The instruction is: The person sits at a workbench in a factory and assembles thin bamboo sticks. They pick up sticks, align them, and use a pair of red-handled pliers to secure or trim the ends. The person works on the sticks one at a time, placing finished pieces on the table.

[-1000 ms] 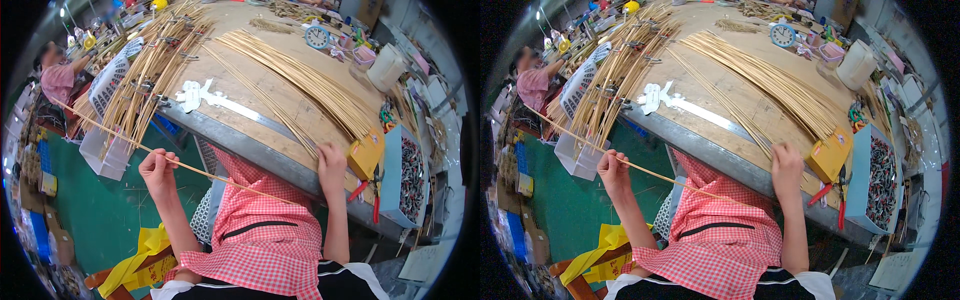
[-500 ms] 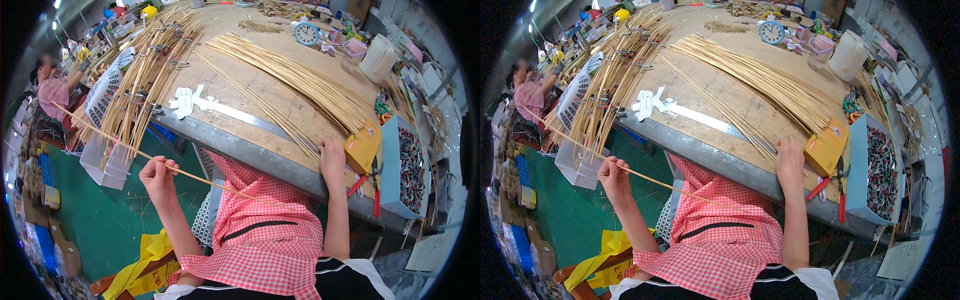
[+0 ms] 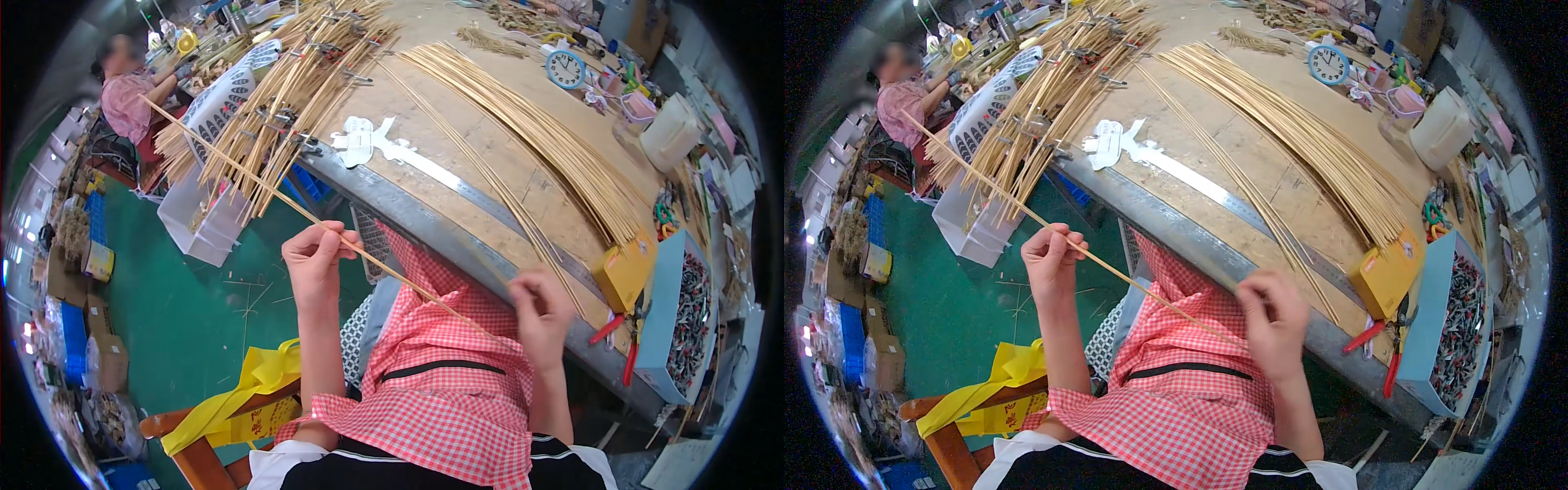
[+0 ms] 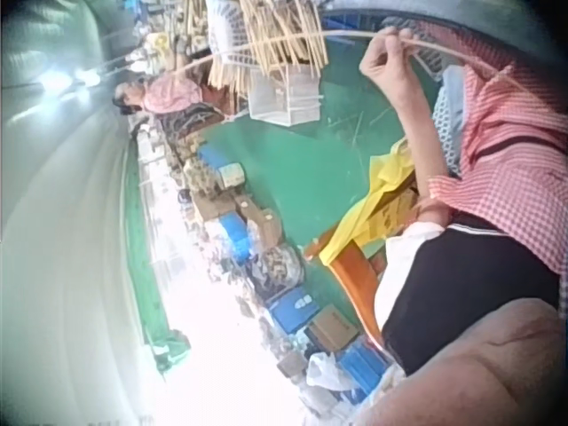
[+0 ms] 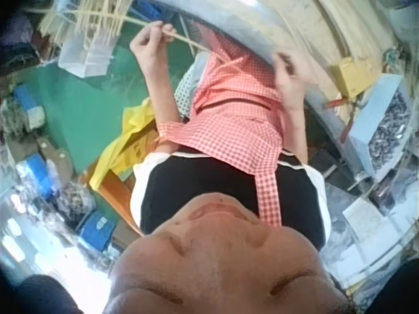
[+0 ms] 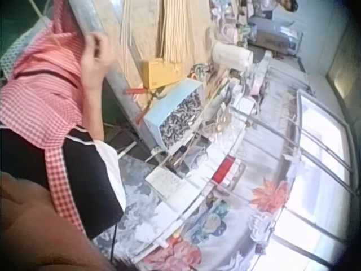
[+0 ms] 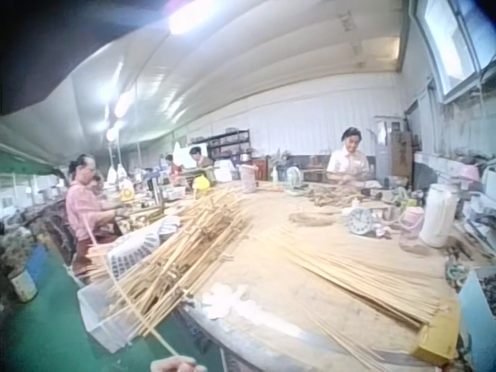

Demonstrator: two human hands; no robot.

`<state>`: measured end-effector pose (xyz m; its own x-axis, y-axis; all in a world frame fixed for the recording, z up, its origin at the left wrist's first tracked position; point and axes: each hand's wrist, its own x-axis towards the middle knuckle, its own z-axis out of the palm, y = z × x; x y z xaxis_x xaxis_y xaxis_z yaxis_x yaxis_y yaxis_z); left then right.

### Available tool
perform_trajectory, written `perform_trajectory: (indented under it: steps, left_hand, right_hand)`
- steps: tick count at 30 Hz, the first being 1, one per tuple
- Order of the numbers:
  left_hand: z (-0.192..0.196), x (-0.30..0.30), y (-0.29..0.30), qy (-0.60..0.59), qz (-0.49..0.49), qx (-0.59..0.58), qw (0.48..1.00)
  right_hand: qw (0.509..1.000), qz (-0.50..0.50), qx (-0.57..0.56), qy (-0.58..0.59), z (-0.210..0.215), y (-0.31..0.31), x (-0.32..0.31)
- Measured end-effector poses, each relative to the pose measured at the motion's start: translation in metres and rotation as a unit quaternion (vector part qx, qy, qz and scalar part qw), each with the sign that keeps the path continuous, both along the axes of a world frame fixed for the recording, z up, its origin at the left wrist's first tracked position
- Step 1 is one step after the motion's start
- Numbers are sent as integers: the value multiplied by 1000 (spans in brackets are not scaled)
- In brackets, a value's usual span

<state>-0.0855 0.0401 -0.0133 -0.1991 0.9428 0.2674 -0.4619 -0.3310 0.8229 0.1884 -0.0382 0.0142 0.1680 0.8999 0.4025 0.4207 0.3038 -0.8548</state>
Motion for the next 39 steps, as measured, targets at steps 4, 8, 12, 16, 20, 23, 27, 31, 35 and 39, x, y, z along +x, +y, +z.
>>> perform_trajectory:
  steps: [4,8,12,16,20,23,27,31,35,39]
  left_hand:
    - [3,0,-2,19,14,19,1000]
    - [4,0,0,16,24,8,1000]
    - [4,1,-1,10,23,-7,1000]
    - [0,1,1,15,17,-1,1000]
    - [-2,0,1,4,8,9,1000]
    - [-1,2,0,5,7,0,1000]
    - [2,2,-2,11,6,-6,1000]
    - [6,2,-3,19,9,-5,1000]
    - [5,8,-3,28,1,-15,1000]
    - [8,16,-7,35,-7,-21,999]
  right_hand:
    - [992,115,-41,-23,-5,-1,-22]
    - [994,100,-35,-7,-11,0,-24]
    - [995,85,-52,30,-8,0,-20]
    - [990,130,-59,7,-12,-1,-21]
    - [989,140,-38,-31,-12,1,-20]
    - [985,161,-41,-36,-10,2,-20]
    - [976,193,-88,-52,-7,0,-18]
    - [974,205,-43,-82,-5,3,-19]
    - [976,187,17,-113,0,10,-31]
    - [966,201,21,-164,3,15,-41]
